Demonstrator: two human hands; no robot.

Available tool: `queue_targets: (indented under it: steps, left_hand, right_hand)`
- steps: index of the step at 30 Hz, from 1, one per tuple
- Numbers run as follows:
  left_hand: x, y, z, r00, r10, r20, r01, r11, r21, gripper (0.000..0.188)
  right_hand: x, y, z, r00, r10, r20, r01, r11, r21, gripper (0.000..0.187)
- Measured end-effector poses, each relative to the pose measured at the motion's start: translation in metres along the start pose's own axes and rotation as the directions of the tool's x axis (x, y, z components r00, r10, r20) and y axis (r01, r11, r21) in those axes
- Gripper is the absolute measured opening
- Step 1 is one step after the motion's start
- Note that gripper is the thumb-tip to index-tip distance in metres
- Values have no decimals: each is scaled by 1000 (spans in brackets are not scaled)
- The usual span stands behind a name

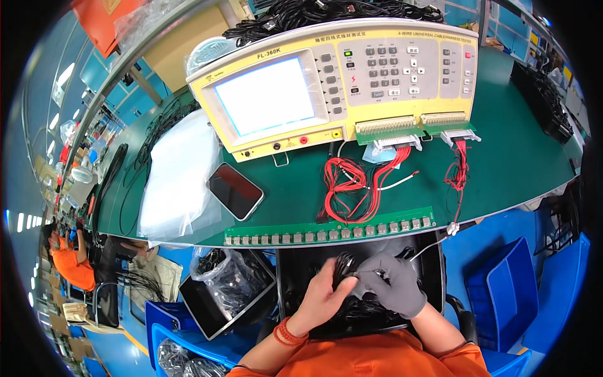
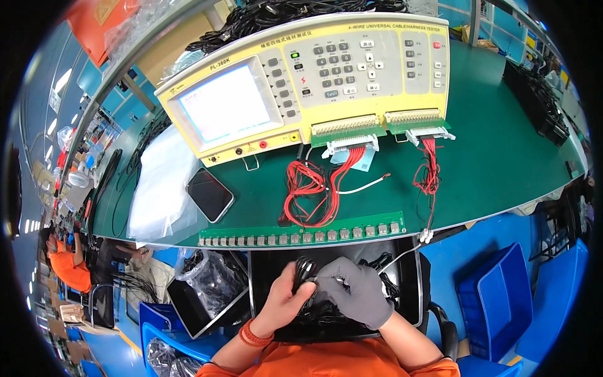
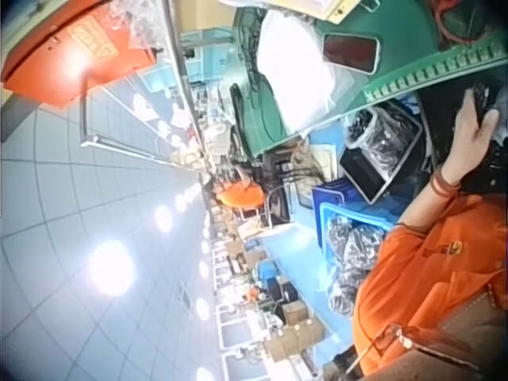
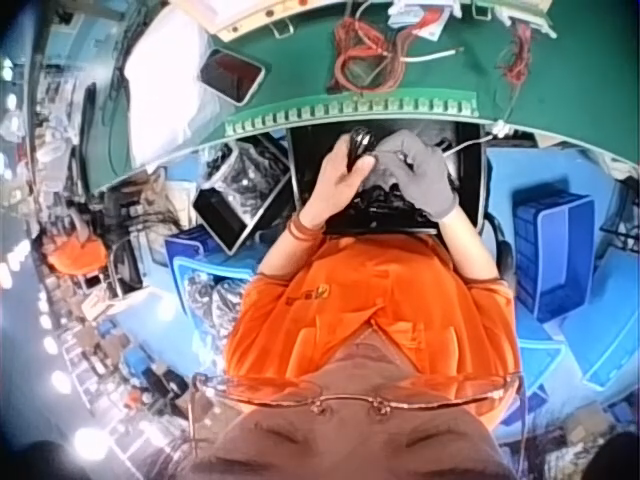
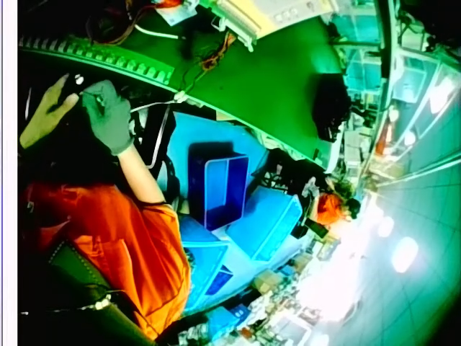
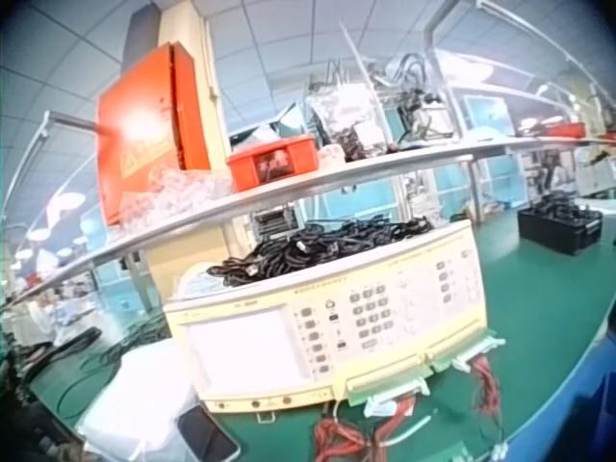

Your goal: Test and assemble electronic cables using a test machine at a factory workbench.

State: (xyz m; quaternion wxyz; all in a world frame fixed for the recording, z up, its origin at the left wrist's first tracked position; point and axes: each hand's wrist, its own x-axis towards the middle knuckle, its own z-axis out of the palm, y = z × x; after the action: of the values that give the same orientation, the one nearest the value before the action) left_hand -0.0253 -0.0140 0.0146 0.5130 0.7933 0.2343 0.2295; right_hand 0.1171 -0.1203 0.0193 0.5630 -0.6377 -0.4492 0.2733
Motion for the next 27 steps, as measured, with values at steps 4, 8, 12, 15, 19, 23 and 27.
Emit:
queue_targets:
  steps: [4, 8, 12, 15, 19, 23, 27]
  left_hand:
    - [-2, -15, 5, 981, -193, -8, 171, 885, -433, 20]
    - [2, -10, 9, 978, -207, -23, 170, 858, -484, 19]
    - [4, -11, 17, 982, -141, -122, 55, 844, -534, 19]
    - [3, -22, 21, 980, -21, -199, -59, 919, -389, 17]
    - [2, -22, 16, 982, -159, -104, 91, 876, -473, 15]
    - [0, 3, 14, 989, -59, -136, 61, 998, 9, 13]
    - [2, -16, 9, 999, 11, 37, -15, 992, 124, 15]
  right_hand:
    - [1, 3, 2, 999, -37, -10, 35, 992, -122, 8]
    - [5, 2, 6, 993, -17, -114, 12, 999, -41, 12]
    - [9, -8, 9, 965, 238, -110, -228, 969, 100, 11]
    - [9, -1, 14, 980, 134, -145, -122, 989, 87, 10]
    - [6, 7, 19, 984, 101, -148, -85, 990, 110, 12]
    - [7, 5, 17, 895, -292, -338, 194, 936, -295, 8]
    - [16, -5, 10, 874, -454, -173, 342, 828, -445, 15]
